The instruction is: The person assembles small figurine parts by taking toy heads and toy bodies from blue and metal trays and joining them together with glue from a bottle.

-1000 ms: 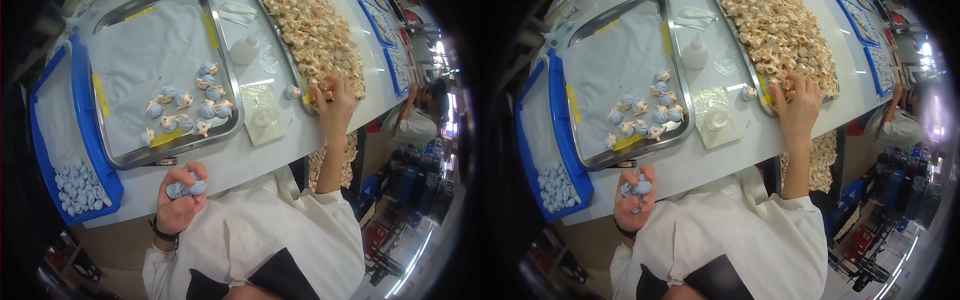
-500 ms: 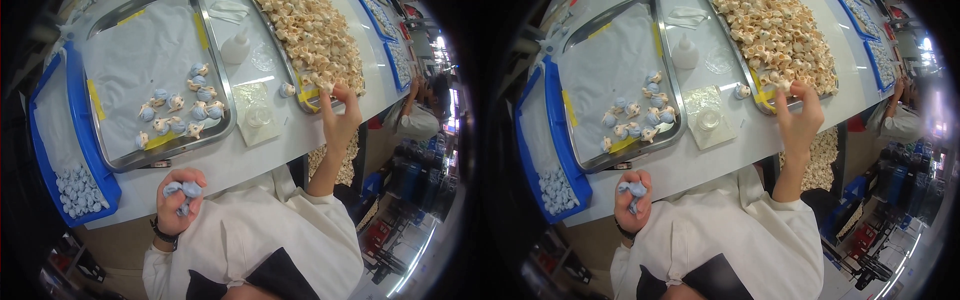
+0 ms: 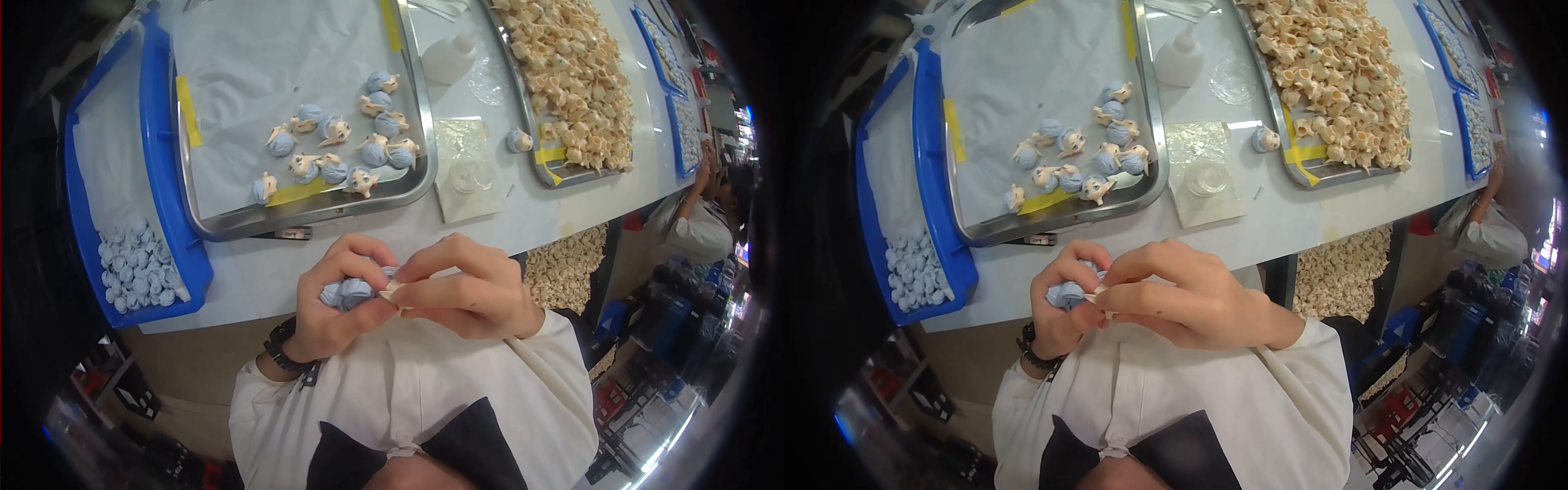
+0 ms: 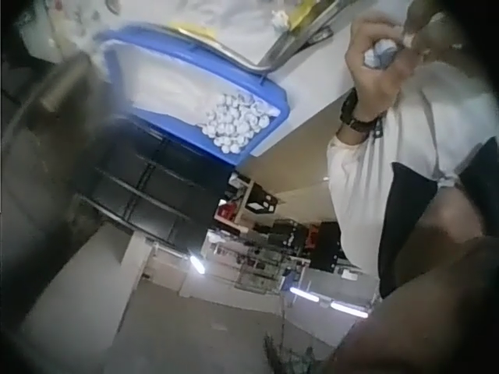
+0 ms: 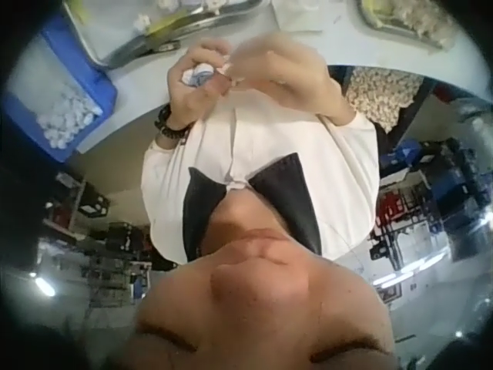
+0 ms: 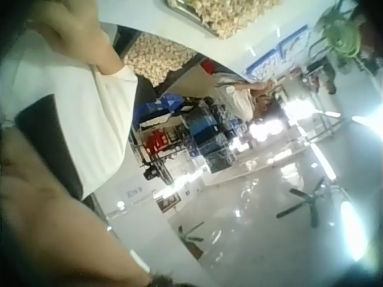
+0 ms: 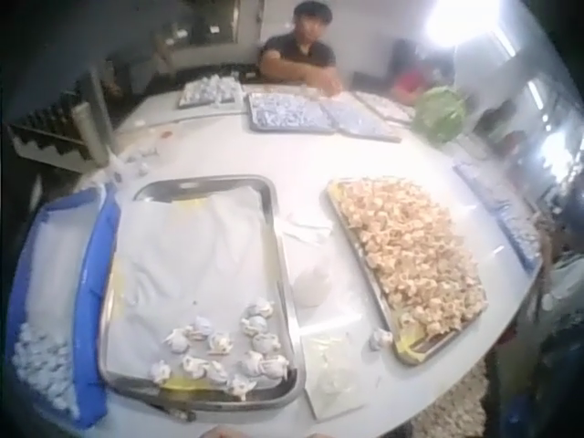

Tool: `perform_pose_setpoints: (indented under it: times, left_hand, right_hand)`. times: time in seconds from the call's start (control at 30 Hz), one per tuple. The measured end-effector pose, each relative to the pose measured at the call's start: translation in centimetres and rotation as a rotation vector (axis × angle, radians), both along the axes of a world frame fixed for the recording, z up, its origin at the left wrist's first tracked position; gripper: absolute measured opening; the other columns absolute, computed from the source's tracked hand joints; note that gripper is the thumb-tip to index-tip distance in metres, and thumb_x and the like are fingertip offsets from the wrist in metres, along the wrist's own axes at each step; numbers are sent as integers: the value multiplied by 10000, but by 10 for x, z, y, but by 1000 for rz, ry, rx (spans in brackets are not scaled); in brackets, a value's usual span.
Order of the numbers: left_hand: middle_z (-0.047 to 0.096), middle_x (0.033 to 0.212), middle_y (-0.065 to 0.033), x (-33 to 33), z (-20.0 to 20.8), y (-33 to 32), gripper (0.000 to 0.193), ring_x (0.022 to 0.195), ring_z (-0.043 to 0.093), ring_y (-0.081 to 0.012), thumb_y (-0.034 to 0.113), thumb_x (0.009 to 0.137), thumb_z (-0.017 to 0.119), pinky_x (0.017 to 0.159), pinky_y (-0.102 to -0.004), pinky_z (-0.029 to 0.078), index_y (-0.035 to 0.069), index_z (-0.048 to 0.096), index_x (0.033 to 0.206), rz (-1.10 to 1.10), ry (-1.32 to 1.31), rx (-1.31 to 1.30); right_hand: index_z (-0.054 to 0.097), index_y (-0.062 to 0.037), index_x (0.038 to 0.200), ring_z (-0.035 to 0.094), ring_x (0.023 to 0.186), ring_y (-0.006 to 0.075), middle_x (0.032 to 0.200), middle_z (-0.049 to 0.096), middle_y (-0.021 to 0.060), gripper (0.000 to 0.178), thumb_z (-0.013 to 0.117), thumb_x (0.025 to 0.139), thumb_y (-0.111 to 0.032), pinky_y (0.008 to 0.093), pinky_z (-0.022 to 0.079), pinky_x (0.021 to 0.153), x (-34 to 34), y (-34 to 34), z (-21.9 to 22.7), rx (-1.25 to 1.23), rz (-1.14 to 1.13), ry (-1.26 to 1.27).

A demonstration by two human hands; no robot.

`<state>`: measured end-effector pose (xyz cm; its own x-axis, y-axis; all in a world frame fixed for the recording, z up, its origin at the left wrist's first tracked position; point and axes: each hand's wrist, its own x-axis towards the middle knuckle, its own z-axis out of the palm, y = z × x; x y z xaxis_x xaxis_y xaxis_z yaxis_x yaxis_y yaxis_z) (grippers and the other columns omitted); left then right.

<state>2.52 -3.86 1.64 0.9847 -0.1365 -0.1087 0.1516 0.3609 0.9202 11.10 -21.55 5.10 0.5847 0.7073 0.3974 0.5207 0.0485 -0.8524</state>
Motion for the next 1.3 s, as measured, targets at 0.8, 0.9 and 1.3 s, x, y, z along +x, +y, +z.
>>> perform_pose_setpoints:
  times: [0.8, 0.9, 1.3]
  left_hand:
    - [480, 1019, -139, -4, -9, 4, 265, 685, 549, -141, 168, 786, 671, 551, -231, 456, 16, 580, 983, 118, -16, -109]
    - [508, 1001, -157, -3, -11, 8, 233, 772, 543, -175, 155, 765, 684, 649, -264, 447, 39, 603, 950, 178, -352, 376]
    - [513, 1013, -160, 1, 0, 1, 182, 800, 536, -154, 137, 797, 654, 706, -250, 435, 28, 596, 931, 256, -247, 320]
  right_hand:
    - [652, -54, 1022, 538, 711, 185, 916, 603, 110, 351, 729, 687, -123, 246, 445, 589, -7, 13, -7, 43, -135, -102]
    - [641, -38, 1026, 541, 725, 192, 860, 575, 102, 354, 732, 694, -121, 259, 444, 589, -15, 11, -12, 79, -132, 101]
    - [635, -16, 1013, 573, 828, 195, 952, 563, 128, 299, 689, 719, 2, 276, 468, 697, -11, 9, -14, 189, 46, 499]
